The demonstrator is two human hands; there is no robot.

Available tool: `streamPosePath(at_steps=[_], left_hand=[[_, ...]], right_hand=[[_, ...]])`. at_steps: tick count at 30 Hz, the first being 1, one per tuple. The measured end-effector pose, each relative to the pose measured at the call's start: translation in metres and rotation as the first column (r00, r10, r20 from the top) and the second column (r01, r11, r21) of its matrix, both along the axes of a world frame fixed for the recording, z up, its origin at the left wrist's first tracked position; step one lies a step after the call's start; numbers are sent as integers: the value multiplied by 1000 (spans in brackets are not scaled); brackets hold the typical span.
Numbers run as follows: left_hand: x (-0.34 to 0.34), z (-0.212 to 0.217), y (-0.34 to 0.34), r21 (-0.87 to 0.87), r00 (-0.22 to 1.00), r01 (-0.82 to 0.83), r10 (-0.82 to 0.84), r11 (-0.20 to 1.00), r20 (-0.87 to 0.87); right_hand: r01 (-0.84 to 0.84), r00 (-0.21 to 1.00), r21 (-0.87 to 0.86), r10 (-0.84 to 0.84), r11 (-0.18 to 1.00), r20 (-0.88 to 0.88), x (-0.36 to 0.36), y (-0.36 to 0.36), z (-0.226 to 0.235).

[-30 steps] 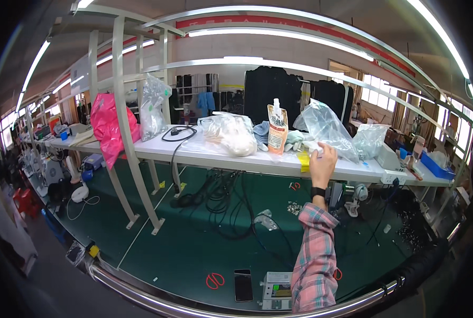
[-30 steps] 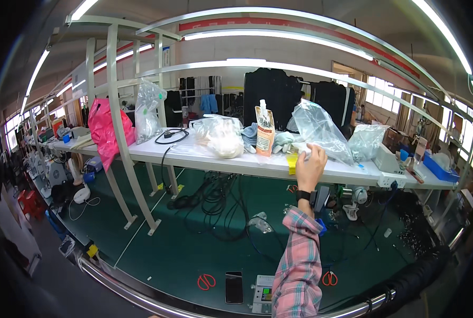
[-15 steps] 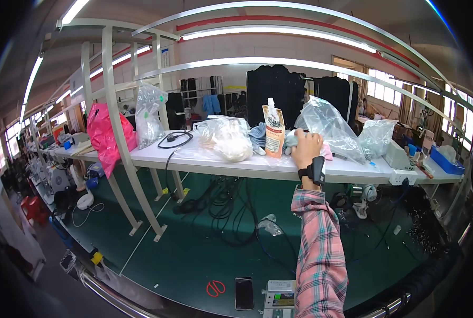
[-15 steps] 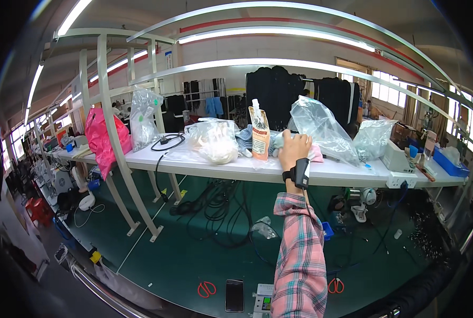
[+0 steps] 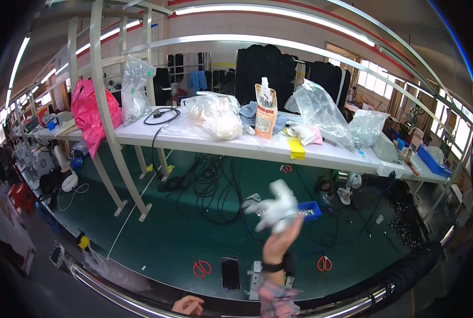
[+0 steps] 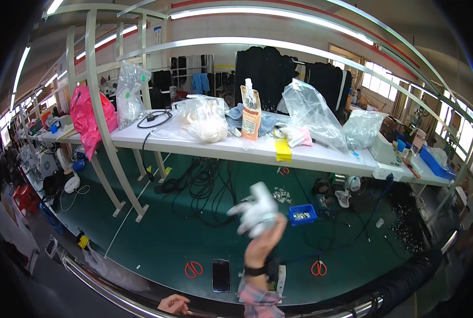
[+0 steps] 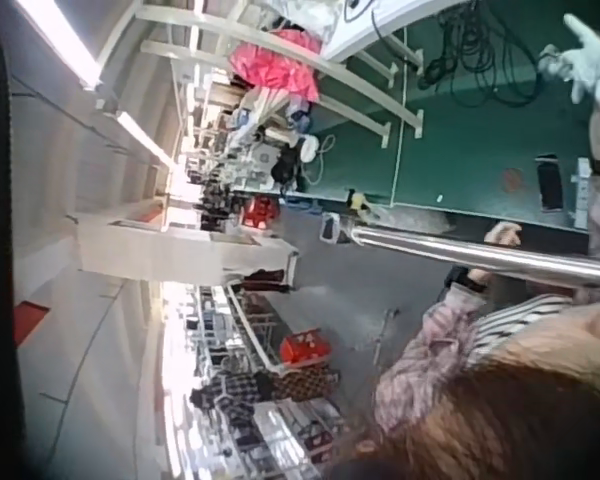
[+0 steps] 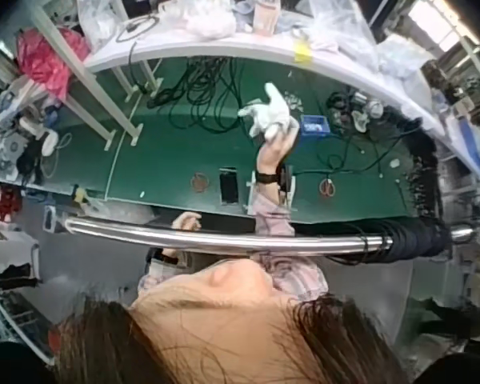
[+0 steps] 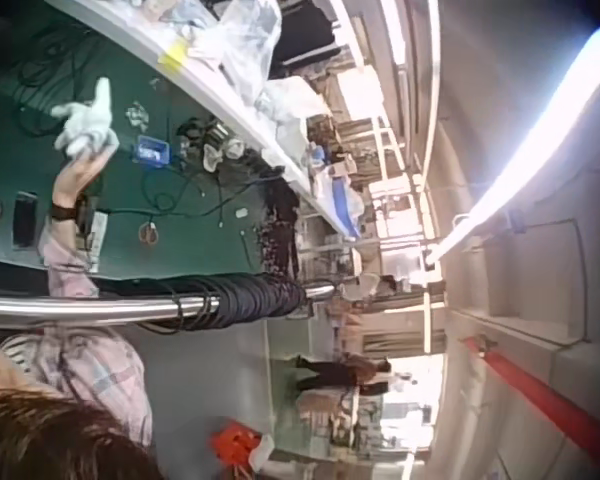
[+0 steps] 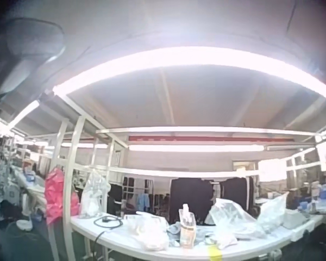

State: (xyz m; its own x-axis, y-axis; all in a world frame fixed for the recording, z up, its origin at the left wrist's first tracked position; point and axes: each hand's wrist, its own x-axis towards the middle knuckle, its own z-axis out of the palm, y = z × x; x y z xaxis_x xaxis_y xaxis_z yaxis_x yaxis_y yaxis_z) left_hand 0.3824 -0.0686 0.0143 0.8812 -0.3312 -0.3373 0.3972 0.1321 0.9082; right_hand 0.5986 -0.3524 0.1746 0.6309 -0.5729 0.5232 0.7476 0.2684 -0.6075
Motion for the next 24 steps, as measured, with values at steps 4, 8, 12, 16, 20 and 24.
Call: streamPosePath(at_steps=[4,8,12,16,20,24], left_hand=[[30,28,-31,-27,933,-253,251,967,258],[60,19,-56,-65,861,-313,312,948,402],[65,-13,-69,-159,876,-295,334,942,349],[79,-37,-75,-99,860,-335,348,937,373],[87,-64,-87,-279,812,-382,465,881,354],[76,-78,-98,-318,837,-409,491,855,241]], right_hand=[[-459,821,-370,226,807,-525,-88,64,-82],[-567,812,-621,237,541,-534,-130,70,-130],[-463,868,-786,30,409,-496,-118,63,-182],[-349,937,-767,177,538,-302,-100,57,-219],[-587,793,-563,274,582,-544,-97,47,-233],[-735,635,-338,423,588,-646,-104,42,-235]])
